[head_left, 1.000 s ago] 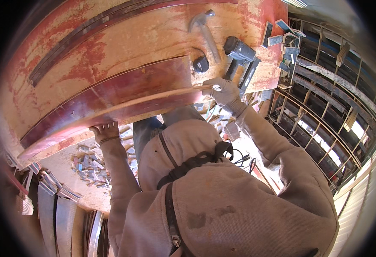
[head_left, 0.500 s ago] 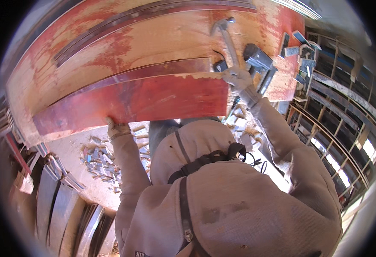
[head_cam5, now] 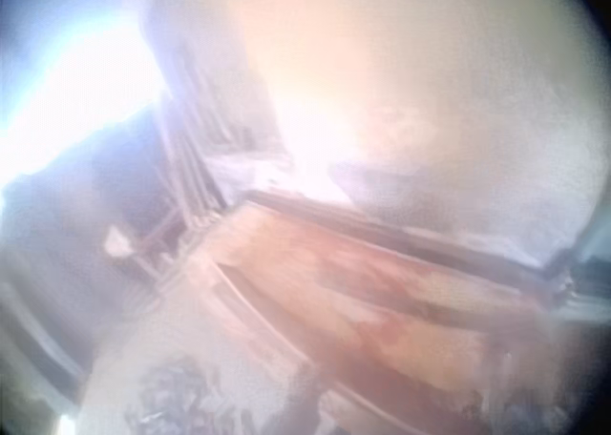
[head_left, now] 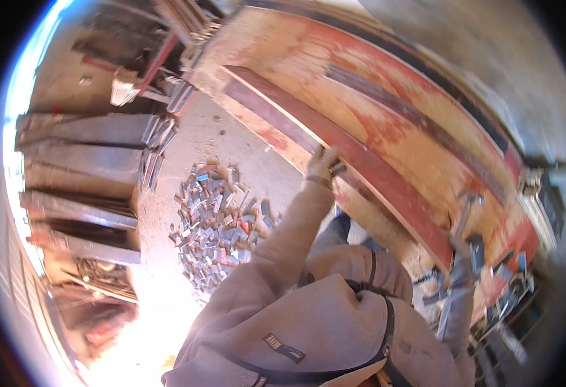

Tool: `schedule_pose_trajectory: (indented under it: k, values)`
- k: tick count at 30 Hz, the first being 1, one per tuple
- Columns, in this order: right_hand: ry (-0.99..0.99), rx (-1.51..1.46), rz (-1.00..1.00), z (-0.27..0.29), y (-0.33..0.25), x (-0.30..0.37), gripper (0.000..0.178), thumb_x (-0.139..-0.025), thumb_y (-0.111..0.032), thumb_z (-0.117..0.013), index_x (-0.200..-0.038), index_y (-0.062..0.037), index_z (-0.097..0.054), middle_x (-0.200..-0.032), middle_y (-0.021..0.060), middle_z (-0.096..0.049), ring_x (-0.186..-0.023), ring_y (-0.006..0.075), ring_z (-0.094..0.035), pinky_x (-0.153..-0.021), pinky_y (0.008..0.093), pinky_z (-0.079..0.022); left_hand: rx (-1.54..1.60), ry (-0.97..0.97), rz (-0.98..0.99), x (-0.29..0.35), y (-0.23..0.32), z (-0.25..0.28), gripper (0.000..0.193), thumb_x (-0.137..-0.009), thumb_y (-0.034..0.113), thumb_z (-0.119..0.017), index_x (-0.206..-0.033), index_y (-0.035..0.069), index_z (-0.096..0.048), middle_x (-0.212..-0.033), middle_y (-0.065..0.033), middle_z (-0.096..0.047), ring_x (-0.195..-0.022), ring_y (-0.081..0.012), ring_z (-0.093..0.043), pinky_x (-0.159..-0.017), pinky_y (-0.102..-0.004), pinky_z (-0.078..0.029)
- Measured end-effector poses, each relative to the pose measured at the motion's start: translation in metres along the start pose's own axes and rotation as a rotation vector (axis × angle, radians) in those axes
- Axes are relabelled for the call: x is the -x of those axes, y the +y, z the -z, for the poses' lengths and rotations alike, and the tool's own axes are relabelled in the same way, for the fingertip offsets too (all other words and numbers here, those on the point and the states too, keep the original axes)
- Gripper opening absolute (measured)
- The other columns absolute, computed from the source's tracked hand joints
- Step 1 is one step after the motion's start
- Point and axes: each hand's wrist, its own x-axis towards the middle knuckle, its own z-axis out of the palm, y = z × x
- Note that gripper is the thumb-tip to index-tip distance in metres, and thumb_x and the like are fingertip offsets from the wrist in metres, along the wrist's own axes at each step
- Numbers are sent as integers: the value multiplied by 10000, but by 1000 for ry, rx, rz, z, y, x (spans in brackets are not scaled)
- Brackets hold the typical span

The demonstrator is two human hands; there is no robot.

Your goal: The person positions thin wooden planks onto a curved wooden frame and secures them with a pneumatic nail gun. They repeatedly pick up planks, align them along the curve, and drive nails to fasten them in place.

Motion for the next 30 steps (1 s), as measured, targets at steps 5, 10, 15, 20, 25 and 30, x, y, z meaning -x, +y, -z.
schedule_pose_trajectory:
  k: [5, 10, 15, 20, 25, 30]
  values:
    - [-2, -235, -123, -33, -9, 60, 353, -1061, -296, -517, -1235, -36, -682, -941, 63, -703, -686, 129, -633, -605, 277, -516, -15, 110, -36, 22, 16, -4, 510, -1009, 300, -683, -1462, 116, -538, -1118, -18, -670, -895, -151, -633, -788, -320, -557]
    - [-102, -396, -104, -44, -24, 87, 325, -1071, -317, -526, -1190, -54, -675, -751, 0, -613, -470, 90, -503, -414, 244, -399, 61, 176, -40, 25, 37, 1, 548, -975, 409, -716, -1407, 101, -583, -1077, -44, -675, -880, -193, -628, -801, -341, -563]
    - [91, 259, 502, -26, -59, 122, 276, -1057, -221, -602, -1230, -23, -685, -976, 30, -681, -685, 72, -596, -582, 213, -455, 565, -91, 48, 3, 59, 31, 772, -930, 626, -663, -1422, 41, -548, -1231, -128, -703, -1108, -308, -667, -1004, -430, -539]
    - [278, 678, 823, 11, -20, 157, 237, -1025, -124, -632, -1220, 4, -674, -1050, 68, -699, -919, 153, -643, -831, 295, -517, 657, 58, -28, -23, 36, 20, 838, -945, 664, -602, -1467, 17, -498, -1257, -140, -694, -1103, -319, -673, -999, -429, -546]
    - [246, 1084, 754, -41, 43, 125, 261, -901, -155, -766, -1106, -24, -673, -1017, 155, -711, -897, 327, -689, -825, 425, -557, 321, 349, -286, -32, 78, -28, 904, -959, 702, -541, -1512, -7, -449, -1283, -153, -686, -1099, -330, -679, -995, -428, -553]
    - [667, 1147, 754, -53, -61, 54, 505, -1043, -211, -558, -1485, 5, -441, -1481, 155, -540, -1379, 259, -490, -1134, 395, -426, -261, 3, -587, -23, 128, -80, 848, -975, 741, -429, -1211, -26, -702, -1051, -176, -744, -947, -303, -709, -848, -404, -575]
